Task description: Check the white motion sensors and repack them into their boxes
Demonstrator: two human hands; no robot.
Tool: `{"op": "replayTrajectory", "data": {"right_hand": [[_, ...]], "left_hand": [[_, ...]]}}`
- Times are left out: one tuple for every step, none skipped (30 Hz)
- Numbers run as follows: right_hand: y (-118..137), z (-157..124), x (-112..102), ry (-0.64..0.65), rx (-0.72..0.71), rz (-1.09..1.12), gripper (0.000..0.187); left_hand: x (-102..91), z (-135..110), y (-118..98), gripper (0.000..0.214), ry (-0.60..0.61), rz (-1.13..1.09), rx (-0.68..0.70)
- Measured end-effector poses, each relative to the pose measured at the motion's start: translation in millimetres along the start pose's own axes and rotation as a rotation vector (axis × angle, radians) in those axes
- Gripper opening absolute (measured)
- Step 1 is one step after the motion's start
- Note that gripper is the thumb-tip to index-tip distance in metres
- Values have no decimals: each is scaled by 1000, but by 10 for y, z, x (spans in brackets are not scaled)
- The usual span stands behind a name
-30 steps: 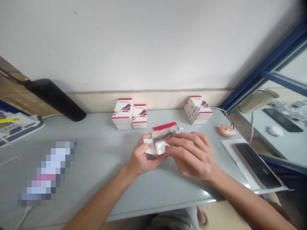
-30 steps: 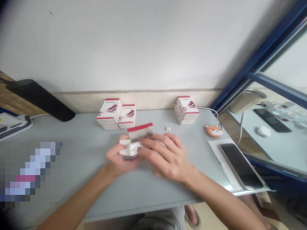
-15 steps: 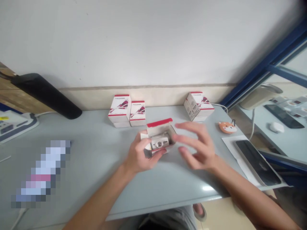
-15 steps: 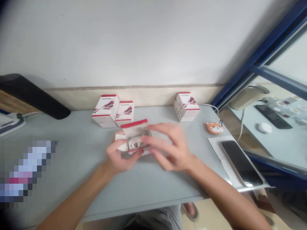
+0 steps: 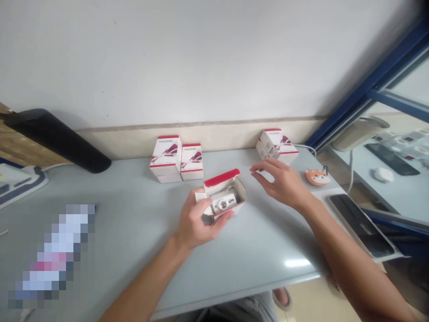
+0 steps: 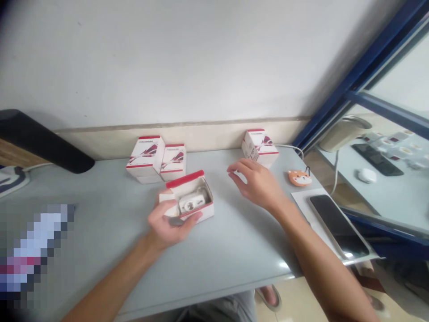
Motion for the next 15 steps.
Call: {"op": "replayTrajectory", "data": {"right_hand": [[181, -13, -167, -143, -90, 70, 17], [359, -58, -339, -299, -183, 125, 23], [512, -133, -498, -462, -256, 150, 29], [647, -204, -581, -552, -319, 176, 32], [768, -246, -575, -542, -377, 192, 31], [871, -277, -534, -512, -427, 164, 31], [946, -294, -465, -463, -465, 115, 30], [983, -297, -385, -406, -482, 69, 28], [985, -289, -317, -361, -479, 35, 25], [965, -274, -265, -319, -464, 25, 22], [935, -254, -227, -279, -445, 39, 18], [909, -235, -203, -239, -429, 63, 16], [893, -219, -189, -201, -420, 79, 15], [892, -209, -179, -165, -420, 77, 16], [902, -205, -173, -133, -428, 60, 18]], "left_hand": [[3, 4, 3, 33, 3, -3, -5], [3, 6, 7, 33, 4, -7, -10], [1, 6, 8, 33, 3, -8, -11], [2, 3, 7, 33, 5, -6, -7], [8, -3, 5, 33, 15, 0, -3], [17, -12, 4, 33, 28, 7, 2], [27, -20, 1, 33, 43, 13, 7], [35, -27, -3, 32, 55, 16, 13], [38, -31, -8, 32, 61, 14, 18], [35, -30, -15, 32, 58, 11, 24], [26, -24, -24, 32, 50, 6, 32], [18, -15, -35, 33, 41, -1, 41], [14, -4, -45, 33, 38, -9, 49], [10, 8, -51, 33, 36, -17, 51], [9, 17, -49, 33, 36, -24, 47]]}}
Point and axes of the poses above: each hand's wrist, its own z-axis towards the middle knuckle, its own x-axis out of the palm, y = z × x, the point moved 8 cm from there along z, towards the middle knuckle, and after that the axes turned 6 degrees about -y, right-handed, at the moved point
